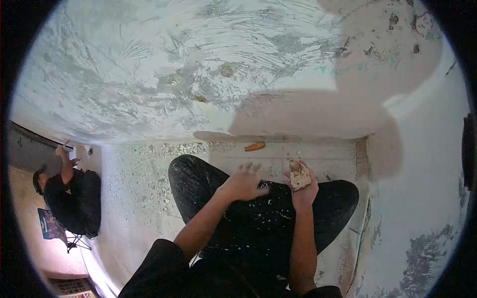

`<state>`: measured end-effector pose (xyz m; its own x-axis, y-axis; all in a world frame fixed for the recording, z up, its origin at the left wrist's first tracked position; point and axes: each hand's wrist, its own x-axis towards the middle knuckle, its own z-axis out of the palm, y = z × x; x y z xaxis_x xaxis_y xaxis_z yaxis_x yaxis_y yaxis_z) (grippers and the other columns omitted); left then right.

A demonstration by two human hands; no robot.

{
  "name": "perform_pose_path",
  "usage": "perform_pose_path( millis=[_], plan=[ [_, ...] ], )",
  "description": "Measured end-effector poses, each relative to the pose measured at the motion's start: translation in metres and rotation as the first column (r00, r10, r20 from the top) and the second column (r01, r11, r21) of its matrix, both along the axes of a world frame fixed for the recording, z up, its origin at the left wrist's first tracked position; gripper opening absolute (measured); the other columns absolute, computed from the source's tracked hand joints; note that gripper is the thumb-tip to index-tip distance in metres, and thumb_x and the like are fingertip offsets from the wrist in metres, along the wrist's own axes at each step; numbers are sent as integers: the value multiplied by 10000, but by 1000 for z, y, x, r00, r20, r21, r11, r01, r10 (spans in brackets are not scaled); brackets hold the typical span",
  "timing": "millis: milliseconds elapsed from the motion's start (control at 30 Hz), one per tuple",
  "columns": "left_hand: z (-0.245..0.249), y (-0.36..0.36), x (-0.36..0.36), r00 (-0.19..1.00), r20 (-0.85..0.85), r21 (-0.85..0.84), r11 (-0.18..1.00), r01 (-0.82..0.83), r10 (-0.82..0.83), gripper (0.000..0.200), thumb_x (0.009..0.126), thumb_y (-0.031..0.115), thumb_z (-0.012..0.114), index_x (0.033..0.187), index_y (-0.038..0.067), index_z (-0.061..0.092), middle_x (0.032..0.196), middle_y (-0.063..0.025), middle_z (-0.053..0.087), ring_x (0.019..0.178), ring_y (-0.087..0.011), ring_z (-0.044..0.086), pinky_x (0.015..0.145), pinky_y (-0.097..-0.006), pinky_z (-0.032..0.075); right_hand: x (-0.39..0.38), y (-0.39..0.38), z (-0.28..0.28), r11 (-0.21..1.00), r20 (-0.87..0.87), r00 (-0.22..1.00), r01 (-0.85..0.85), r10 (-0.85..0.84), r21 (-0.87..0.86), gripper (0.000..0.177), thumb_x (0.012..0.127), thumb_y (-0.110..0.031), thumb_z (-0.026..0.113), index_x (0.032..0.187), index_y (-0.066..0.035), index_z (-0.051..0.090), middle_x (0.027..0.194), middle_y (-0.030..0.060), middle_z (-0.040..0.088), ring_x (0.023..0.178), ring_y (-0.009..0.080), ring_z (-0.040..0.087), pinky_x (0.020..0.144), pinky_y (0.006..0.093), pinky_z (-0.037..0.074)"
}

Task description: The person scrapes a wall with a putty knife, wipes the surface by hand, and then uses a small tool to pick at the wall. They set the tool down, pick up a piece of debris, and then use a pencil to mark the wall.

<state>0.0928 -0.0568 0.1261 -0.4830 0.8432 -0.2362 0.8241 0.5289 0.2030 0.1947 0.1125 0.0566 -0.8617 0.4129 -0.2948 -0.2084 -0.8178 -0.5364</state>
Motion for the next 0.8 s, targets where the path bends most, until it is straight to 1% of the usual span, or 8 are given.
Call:
perform_pose_path(
  millis=[67, 100, 233, 467, 533, 600, 667, 800],
  plan=[
    [41, 1, 2, 809, 587, 73, 995, -69, 13, 618, 865, 472, 486, 1253, -5, 420, 1224, -209, 494, 1111, -359, 489, 981, -455, 347, 1, -1, 0, 1000, 25, 1000, 17, -17, -12, 493, 916, -359, 357, 1236, 12, 415, 1123, 158, 542, 921, 336, 598, 661, 388, 551],
    [55, 2, 1, 313, 949, 85, 981, -175, -26, 664, 852, 517, 474, 1261, -2, 410, 1233, -226, 483, 1118, -380, 479, 984, -504, 326, 1, -1, 1, 999, 47, 999, 26, -25, -21, 480, 918, -357, 358, 1221, 8, 430, 1115, 151, 547, 908, 329, 604, 659, 384, 549],
    [-8, 5, -11, -533, 497, 201, 688, -697, -685, 446, 906, 331, 435, 1245, 42, 456, 1202, -198, 521, 1114, -347, 491, 945, -650, 240, 0, -5, -5, 997, 60, 997, 58, -55, -56, 465, 925, -353, 350, 1192, 15, 447, 1093, 145, 559, 893, 320, 610, 646, 381, 548],
    [35, 7, -7, 579, 808, 208, 868, -451, 108, 330, 902, 294, 470, 1087, 54, 602, 1098, -123, 601, 1086, -284, 514, 890, -394, 417, -7, 5, -5, 989, 374, 918, 99, -133, 109, 346, 897, -230, 471, 1128, 25, 499, 1018, 137, 590, 805, 267, 637, 608, 316, 527],
    [36, -19, -14, -45, 987, 95, 775, -624, -156, 428, 898, 369, 478, 1053, -8, 607, 1107, -135, 597, 1053, -213, 539, 915, -398, 386, -3, 5, -8, 986, 387, 907, 137, -164, 97, 307, 869, -177, 547, 1080, 45, 524, 972, 135, 603, 786, 251, 644, 594, 318, 541],
    [11, -28, -10, 242, 957, 92, 628, -773, 158, 278, 878, 225, 527, 1047, 22, 613, 1073, -113, 614, 1004, -226, 570, 884, -380, 411, -4, 8, -4, 985, 379, 910, 154, -171, 74, 333, 873, -188, 538, 1099, 56, 514, 986, 138, 600, 805, 263, 642, 603, 319, 542],
    [9, -35, -5, 934, -76, 728, 659, -188, 350, 180, 820, 56, 561, 978, 37, 644, 1037, -122, 630, 995, -261, 587, 920, -369, 408, -1, 6, 1, 986, 399, 902, 147, -164, 74, 340, 882, -187, 521, 1113, 62, 507, 1012, 149, 592, 818, 275, 640, 619, 325, 545],
    [44, -34, 19, 915, 138, 758, 554, -344, 379, 205, 764, -4, 592, 959, 38, 644, 1006, -133, 637, 990, -257, 592, 902, -342, 426, -1, 3, -7, 978, 279, 939, 175, -199, 110, 356, 903, -189, 475, 1149, 68, 477, 1050, 162, 579, 841, 293, 633, 673, 346, 546]
  ],
)
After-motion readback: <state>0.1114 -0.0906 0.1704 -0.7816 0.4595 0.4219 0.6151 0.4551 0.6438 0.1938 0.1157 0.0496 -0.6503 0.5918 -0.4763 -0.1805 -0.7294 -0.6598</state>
